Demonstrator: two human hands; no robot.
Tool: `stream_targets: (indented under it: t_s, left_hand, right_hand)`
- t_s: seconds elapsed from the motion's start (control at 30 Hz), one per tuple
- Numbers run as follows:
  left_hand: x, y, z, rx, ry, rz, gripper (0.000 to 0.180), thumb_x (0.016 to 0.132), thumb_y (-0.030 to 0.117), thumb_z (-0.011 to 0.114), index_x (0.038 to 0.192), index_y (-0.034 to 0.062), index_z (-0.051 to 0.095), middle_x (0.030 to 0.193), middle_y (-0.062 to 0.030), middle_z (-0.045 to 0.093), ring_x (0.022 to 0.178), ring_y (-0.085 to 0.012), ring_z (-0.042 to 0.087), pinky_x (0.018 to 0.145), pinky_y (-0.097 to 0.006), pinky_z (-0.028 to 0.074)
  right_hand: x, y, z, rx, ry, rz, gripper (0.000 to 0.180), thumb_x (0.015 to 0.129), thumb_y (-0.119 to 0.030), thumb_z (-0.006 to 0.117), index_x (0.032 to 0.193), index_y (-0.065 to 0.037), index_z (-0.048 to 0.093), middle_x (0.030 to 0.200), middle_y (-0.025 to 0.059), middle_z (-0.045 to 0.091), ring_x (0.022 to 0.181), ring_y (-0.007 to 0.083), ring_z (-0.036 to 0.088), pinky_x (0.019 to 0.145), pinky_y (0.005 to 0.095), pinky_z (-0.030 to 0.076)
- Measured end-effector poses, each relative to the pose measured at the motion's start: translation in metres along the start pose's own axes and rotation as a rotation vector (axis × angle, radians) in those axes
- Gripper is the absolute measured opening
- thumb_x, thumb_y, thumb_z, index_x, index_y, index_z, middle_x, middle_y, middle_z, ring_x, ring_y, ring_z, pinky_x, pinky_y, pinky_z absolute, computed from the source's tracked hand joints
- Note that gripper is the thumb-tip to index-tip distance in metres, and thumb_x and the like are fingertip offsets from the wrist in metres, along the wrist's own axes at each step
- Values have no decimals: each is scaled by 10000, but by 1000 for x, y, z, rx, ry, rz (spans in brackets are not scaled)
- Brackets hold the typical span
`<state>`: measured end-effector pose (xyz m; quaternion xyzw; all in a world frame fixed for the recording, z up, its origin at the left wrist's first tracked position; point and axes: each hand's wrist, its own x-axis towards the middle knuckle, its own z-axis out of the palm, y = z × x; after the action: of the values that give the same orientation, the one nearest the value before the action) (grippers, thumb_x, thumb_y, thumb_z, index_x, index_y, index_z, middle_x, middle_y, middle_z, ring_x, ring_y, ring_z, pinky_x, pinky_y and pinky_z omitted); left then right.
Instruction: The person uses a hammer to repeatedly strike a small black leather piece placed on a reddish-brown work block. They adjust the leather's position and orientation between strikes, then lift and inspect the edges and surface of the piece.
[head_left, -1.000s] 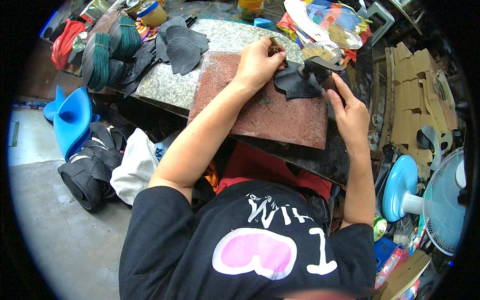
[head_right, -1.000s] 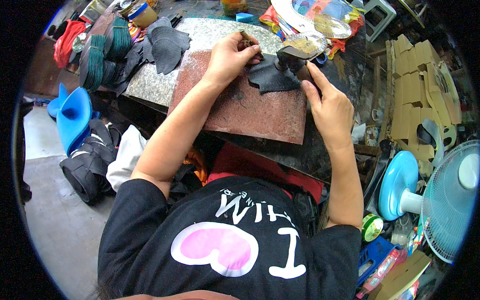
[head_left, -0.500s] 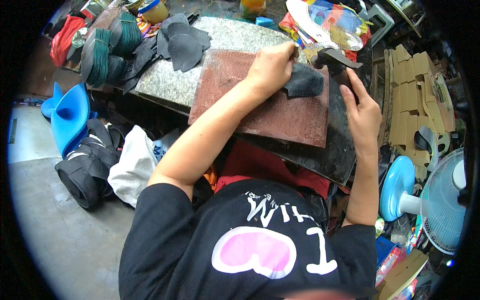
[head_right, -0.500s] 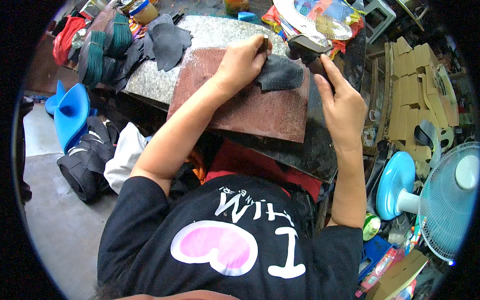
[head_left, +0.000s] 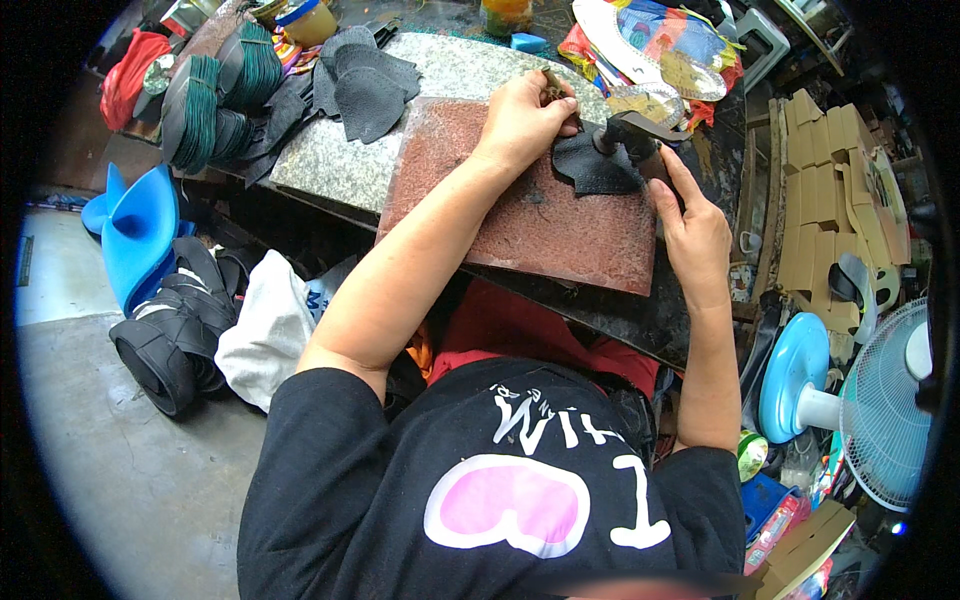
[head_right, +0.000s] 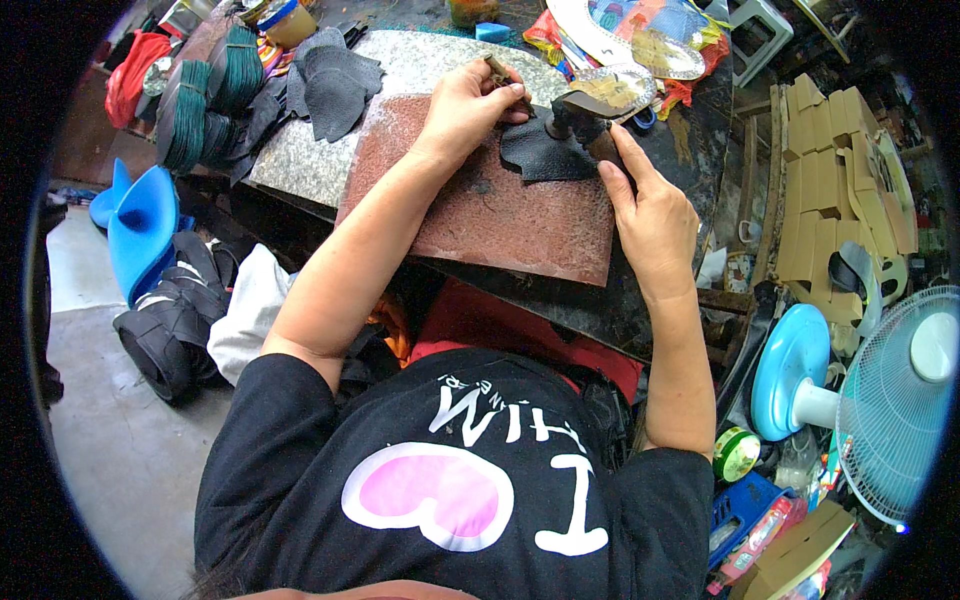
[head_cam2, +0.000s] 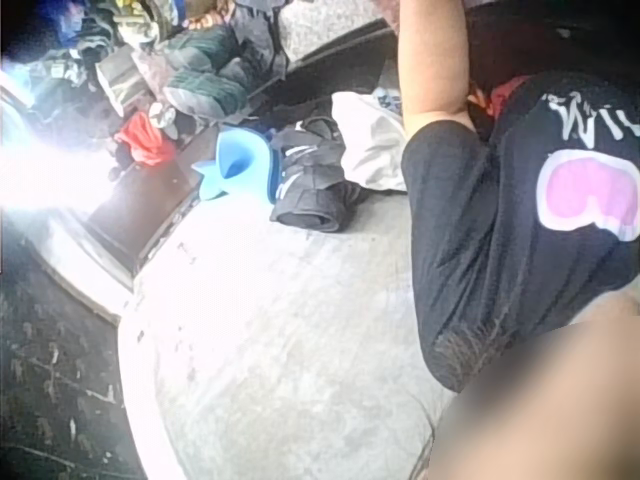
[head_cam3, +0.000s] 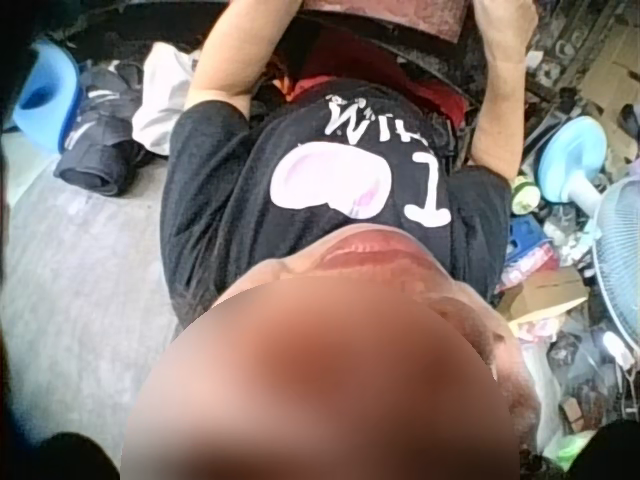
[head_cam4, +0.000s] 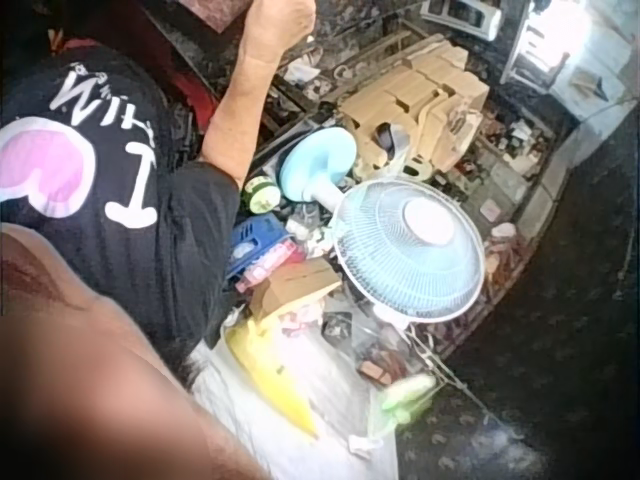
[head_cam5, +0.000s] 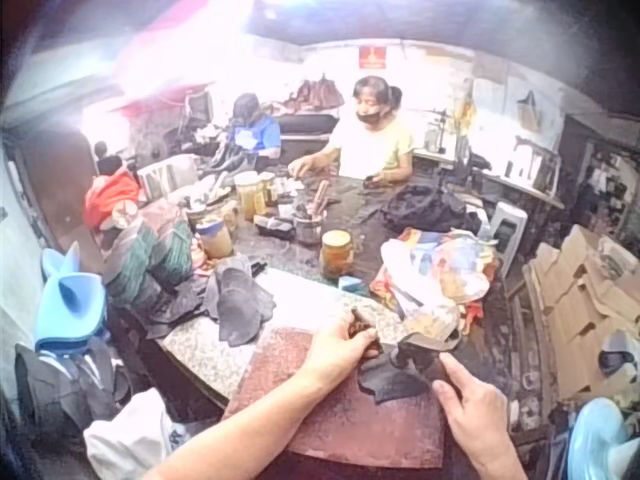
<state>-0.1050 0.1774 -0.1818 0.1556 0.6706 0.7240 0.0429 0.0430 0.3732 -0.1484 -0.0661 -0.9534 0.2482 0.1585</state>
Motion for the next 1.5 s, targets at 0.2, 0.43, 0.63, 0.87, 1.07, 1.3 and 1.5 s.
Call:
stream_targets:
  t_s: [0.2,0.43,0.63,0.87,1.07,1.3,1.5]
  left_hand:
    - [0,1,0,-19,-30,20,114,870,46,663,940,-39,631,770,-87,680,661,-128,680,597,-248,553]
    - [-14,20,13,670,-62,577,127,825,76,675,927,11,635,837,-209,666,803,-364,676,713,-383,543]
    - [-18,19,19,778,-18,510,142,816,72,649,939,16,606,845,-213,659,819,-383,660,735,-423,527]
    - [-3,8,6,-172,44,-97,117,935,44,594,1024,-31,581,918,-102,665,792,-153,674,712,-237,586]
    - [-3,3,7,105,-53,-22,131,919,31,619,1021,-45,588,909,-108,674,779,-147,679,692,-232,590]
    - [-9,11,9,328,-21,230,109,829,58,692,898,-15,648,749,-151,691,665,-217,702,630,-329,555]
    - [-11,23,25,778,-122,646,101,819,51,603,913,15,603,786,-212,653,773,-395,658,692,-452,536]
  right_hand:
    - [7,-21,-37,362,67,-35,401,951,-264,624,1337,-160,585,966,89,703,805,175,648,655,312,496]
    - [8,-57,-85,752,548,-252,422,1005,-250,551,1403,-118,507,754,21,612,583,63,508,517,202,425]
    - [3,3,-24,54,251,-163,404,950,-351,605,1320,-189,595,947,141,723,779,284,706,653,372,526]
    - [-7,-4,-18,-77,65,-26,395,953,-403,574,1320,-259,588,954,168,704,854,366,681,695,435,520]
    - [-8,23,-5,7,36,17,412,952,-392,585,1340,-255,572,950,176,705,845,351,691,698,410,523]
    - [2,-35,-75,534,191,87,434,973,-242,606,1377,-98,540,900,78,693,642,85,566,568,239,467]
    - [4,-50,-69,682,314,-282,445,1004,-308,545,1394,-97,502,757,36,624,595,79,531,537,217,440]
